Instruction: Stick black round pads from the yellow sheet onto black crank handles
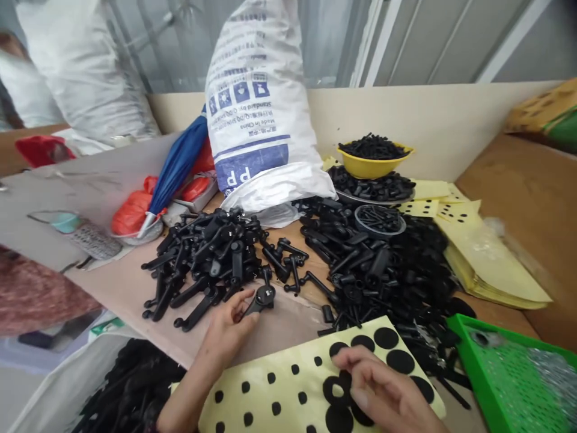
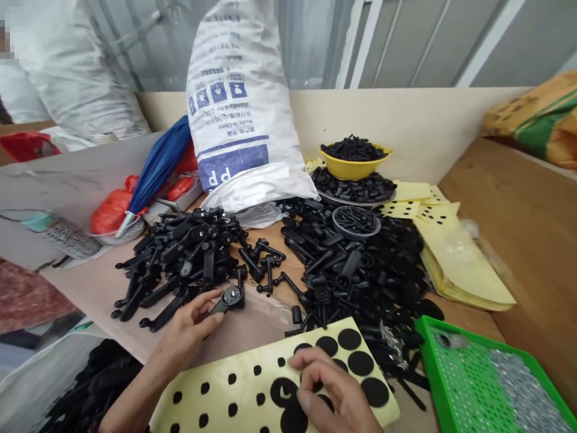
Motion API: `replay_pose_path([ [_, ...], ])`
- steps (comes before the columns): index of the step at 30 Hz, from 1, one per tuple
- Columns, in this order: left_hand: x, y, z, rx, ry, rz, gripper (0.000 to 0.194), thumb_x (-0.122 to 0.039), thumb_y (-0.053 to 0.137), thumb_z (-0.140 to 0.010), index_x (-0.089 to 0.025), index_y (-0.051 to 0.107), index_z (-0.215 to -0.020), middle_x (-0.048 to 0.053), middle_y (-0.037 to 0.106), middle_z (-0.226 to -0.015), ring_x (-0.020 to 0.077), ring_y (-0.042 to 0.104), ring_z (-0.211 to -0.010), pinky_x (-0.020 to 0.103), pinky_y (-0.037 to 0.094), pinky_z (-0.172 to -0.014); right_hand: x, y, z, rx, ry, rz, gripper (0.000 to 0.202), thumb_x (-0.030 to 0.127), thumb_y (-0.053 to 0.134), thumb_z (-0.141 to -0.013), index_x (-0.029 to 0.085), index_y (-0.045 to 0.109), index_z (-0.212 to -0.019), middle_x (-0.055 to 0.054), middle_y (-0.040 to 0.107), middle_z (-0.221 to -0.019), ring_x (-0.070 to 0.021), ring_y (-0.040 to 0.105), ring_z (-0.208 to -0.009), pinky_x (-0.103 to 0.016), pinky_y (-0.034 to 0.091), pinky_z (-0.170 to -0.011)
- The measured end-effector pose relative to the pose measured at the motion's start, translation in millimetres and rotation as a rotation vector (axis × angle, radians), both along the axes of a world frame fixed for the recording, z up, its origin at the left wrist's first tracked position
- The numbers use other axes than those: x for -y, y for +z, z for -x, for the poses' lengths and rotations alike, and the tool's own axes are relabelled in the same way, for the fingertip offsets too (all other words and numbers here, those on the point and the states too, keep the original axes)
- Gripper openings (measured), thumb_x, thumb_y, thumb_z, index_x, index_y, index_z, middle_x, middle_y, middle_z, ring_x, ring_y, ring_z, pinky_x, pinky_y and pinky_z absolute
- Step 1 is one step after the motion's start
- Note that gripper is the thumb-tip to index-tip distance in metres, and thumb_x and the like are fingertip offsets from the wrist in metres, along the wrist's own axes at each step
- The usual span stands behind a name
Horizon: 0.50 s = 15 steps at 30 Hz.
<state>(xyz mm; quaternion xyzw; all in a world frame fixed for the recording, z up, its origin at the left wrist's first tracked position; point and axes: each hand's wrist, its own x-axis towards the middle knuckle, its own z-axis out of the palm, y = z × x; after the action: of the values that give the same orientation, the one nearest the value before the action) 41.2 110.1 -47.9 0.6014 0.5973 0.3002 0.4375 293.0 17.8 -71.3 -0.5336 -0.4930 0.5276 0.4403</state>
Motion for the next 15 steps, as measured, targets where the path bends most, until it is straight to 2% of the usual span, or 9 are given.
replay_pose_path([
  [2, 8.0, 2.1, -11.0, 0.308, -0.001, 0.168, 0.046, -0.031, 0.066, -0.071, -0.015, 0.058, -0.114, 0.006, 0.069, -0.091, 0.0218, 0.061, -0.087, 0.028, 0.045, -0.073, -4.3, 4.7, 1.6, -0.127, -0.004, 0.043, 0.029, 0.045, 0.067, -0.073, 0.020, 0.059, -0.062, -0.012, 0.065, -0.108, -0.0283, 0.057, -0.104, -0.037, 0.044, -0.090],
  [4, 16.5, 1.6, -25.7, 0.463, -0.063, 0.309, 0.041, -0.029, 0.070, -0.067, -0.016, 0.061, -0.105, 0.005, 0.068, -0.093, 0.0195, 0.060, -0.084, 0.027, 0.044, -0.072, -10.0, 8.1, 3.9, -0.221, -0.007, 0.077, 0.029, 0.045, 0.069, -0.072, 0.020, 0.058, -0.062, -0.012, 0.062, -0.116, -0.0293, 0.055, -0.109, -0.039, 0.042, -0.093],
  [7, 26.6, -3.4, -48.4, 0.522, -0.171, 0.439, 0.036, -0.025, 0.071, -0.064, -0.016, 0.062, -0.097, 0.001, 0.065, -0.079, 0.0136, 0.056, -0.069, 0.024, 0.042, -0.065, -17.1, 10.2, 7.9, -0.305, -0.037, 0.104, 0.027, 0.041, 0.070, -0.071, 0.020, 0.056, -0.062, -0.011, 0.061, -0.121, -0.0298, 0.053, -0.111, -0.039, 0.039, -0.093],
  [9, 30.4, -7.9, -60.6, 0.548, -0.245, 0.463, 0.042, -0.023, 0.071, -0.063, -0.016, 0.060, -0.102, -0.001, 0.062, -0.074, 0.0107, 0.051, -0.062, 0.023, 0.041, -0.060, -18.8, 9.8, 9.8, -0.329, -0.059, 0.110, 0.026, 0.039, 0.070, -0.070, 0.020, 0.054, -0.061, -0.011, 0.064, -0.117, -0.0294, 0.054, -0.109, -0.037, 0.038, -0.091],
  [12, 32.1, -12.4, -71.7, 0.595, -0.355, 0.481, 0.048, -0.026, 0.069, -0.066, -0.015, 0.058, -0.111, 0.000, 0.061, -0.079, 0.0093, 0.047, -0.060, 0.021, 0.040, -0.054, -17.3, 8.2, 10.0, -0.328, -0.061, 0.113, 0.025, 0.037, 0.070, -0.068, 0.019, 0.054, -0.060, -0.010, 0.067, -0.110, -0.0275, 0.056, -0.100, -0.035, 0.039, -0.084],
  [15, 31.0, -13.4, -74.4, 0.562, -0.392, 0.481, 0.046, -0.027, 0.067, -0.068, -0.014, 0.060, -0.111, 0.002, 0.061, -0.081, 0.0089, 0.046, -0.060, 0.020, 0.039, -0.052, -15.0, 6.4, 7.0, -0.311, -0.047, 0.111, 0.024, 0.036, 0.069, -0.070, 0.019, 0.055, -0.060, -0.010, 0.066, -0.110, -0.0265, 0.056, -0.100, -0.033, 0.040, -0.081],
])
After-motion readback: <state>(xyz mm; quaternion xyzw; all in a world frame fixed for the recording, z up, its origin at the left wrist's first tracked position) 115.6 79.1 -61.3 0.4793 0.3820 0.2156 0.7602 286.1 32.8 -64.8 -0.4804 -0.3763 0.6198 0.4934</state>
